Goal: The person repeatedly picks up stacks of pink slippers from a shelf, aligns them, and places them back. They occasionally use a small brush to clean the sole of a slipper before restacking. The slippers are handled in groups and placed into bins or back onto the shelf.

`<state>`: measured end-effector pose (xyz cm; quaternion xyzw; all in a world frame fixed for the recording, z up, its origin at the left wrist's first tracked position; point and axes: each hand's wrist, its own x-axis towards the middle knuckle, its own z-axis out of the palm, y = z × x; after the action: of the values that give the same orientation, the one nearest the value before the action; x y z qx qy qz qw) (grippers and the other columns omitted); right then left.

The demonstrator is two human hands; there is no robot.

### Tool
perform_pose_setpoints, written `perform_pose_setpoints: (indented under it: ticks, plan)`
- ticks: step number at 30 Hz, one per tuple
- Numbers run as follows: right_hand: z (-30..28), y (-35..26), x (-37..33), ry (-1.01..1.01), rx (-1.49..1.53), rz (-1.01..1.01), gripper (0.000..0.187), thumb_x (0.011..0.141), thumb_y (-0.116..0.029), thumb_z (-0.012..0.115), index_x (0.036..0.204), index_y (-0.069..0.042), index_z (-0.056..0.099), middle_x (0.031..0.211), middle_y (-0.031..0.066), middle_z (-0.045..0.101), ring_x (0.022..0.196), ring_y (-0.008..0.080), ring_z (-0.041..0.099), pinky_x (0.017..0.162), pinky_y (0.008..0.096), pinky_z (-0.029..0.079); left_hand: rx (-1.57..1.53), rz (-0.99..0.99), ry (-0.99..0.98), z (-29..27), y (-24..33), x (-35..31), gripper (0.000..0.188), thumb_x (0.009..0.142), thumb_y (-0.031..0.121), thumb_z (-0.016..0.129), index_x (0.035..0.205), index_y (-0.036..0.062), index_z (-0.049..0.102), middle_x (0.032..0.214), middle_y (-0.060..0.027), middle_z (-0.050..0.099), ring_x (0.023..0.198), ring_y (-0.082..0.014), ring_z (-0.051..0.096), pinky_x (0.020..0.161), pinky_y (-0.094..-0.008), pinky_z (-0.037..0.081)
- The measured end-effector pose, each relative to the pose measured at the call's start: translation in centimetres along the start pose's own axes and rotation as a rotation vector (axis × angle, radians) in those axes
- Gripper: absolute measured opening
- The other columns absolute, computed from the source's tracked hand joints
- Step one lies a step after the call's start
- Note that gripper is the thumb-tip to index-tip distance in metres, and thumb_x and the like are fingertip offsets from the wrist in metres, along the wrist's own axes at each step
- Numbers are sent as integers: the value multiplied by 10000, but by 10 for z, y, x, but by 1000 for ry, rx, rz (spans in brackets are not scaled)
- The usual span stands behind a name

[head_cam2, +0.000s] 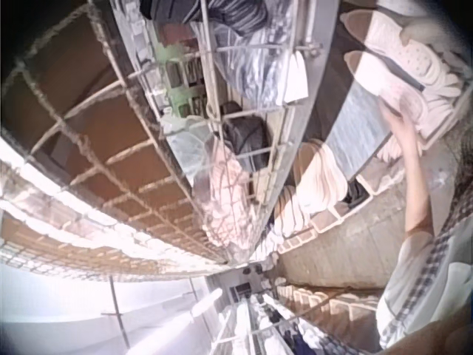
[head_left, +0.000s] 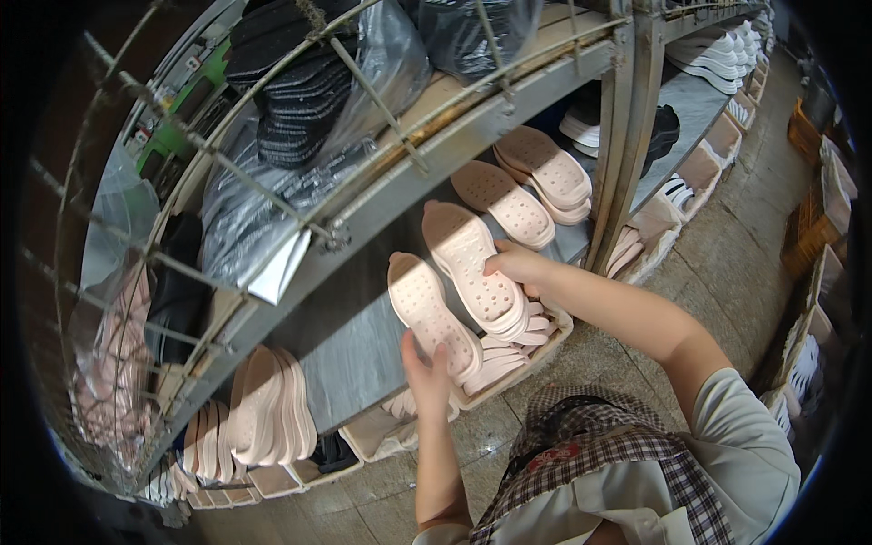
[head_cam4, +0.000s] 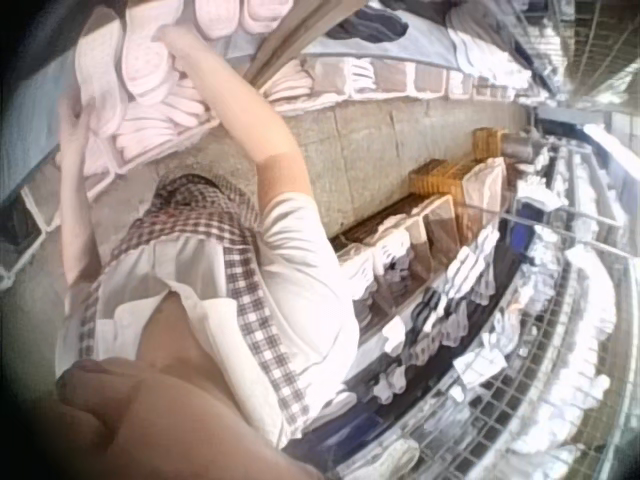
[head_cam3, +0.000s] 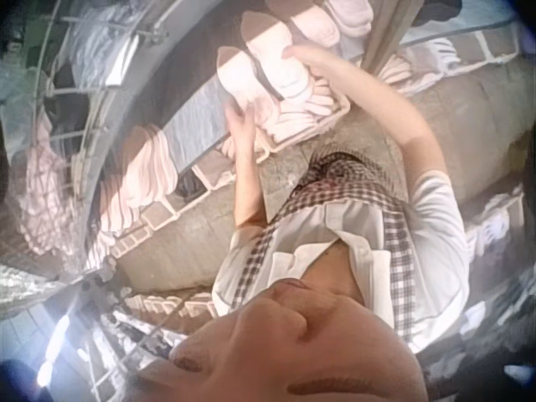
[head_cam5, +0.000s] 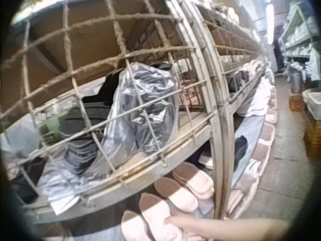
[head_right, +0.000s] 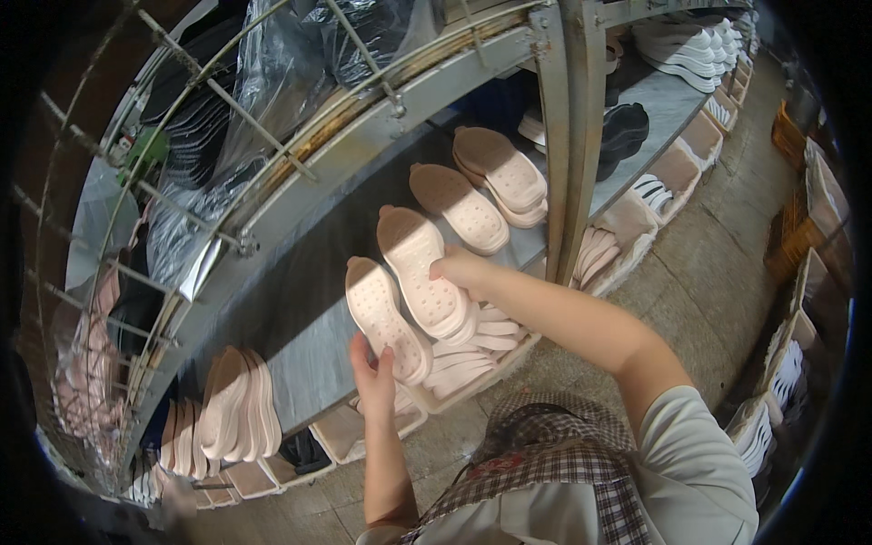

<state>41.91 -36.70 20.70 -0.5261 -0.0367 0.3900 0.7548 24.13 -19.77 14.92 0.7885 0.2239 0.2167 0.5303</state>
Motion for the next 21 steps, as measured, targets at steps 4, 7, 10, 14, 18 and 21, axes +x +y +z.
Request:
perform_pose_setpoints:
  ticks: [4,7,10,14,18,21]
  plan:
    - [0,11,16,216,-115,-15,516,692,-4,535,1198,70,475,1059,177,586,931,252,605,782,343,506,-172,-32,-100,2,-10,14,577,862,50,585,1350,-46,293,1343,-180,361,1225,-248,387,1010,-357,354]
    - [-23,-1,29,255,-157,-151,526,717,0,560,1233,58,479,1070,174,592,919,237,603,771,332,503,-237,-66,-102,-1,-14,16,569,863,36,583,1350,-26,293,1339,-170,360,1213,-240,399,983,-357,383]
    - [-67,-27,53,434,-454,-377,407,716,-40,556,1104,84,557,906,196,630,820,249,631,711,350,505,-238,-44,-127,-2,-16,16,572,862,33,585,1349,-28,293,1345,-169,355,1212,-241,402,986,-353,380]
    - [-116,-44,114,563,-1080,-701,286,722,-69,563,959,84,608,783,223,637,716,338,626,702,402,498,-224,-29,-122,-1,-16,16,572,859,30,587,1346,-35,294,1346,-177,358,1209,-242,409,984,-350,380]
    - [-116,-36,114,614,-1557,-813,267,721,-85,567,941,58,623,789,219,637,711,367,607,706,428,486,-200,-13,-98,5,-12,16,569,857,37,591,1340,-44,301,1342,-182,367,1206,-241,415,980,-345,380]
    - [-89,-42,67,657,-1503,-1014,258,736,-77,554,961,32,616,848,197,639,772,339,611,711,434,484,-114,-34,-35,8,-2,13,574,855,60,600,1337,-46,307,1342,-184,369,1215,-247,407,986,-357,368]
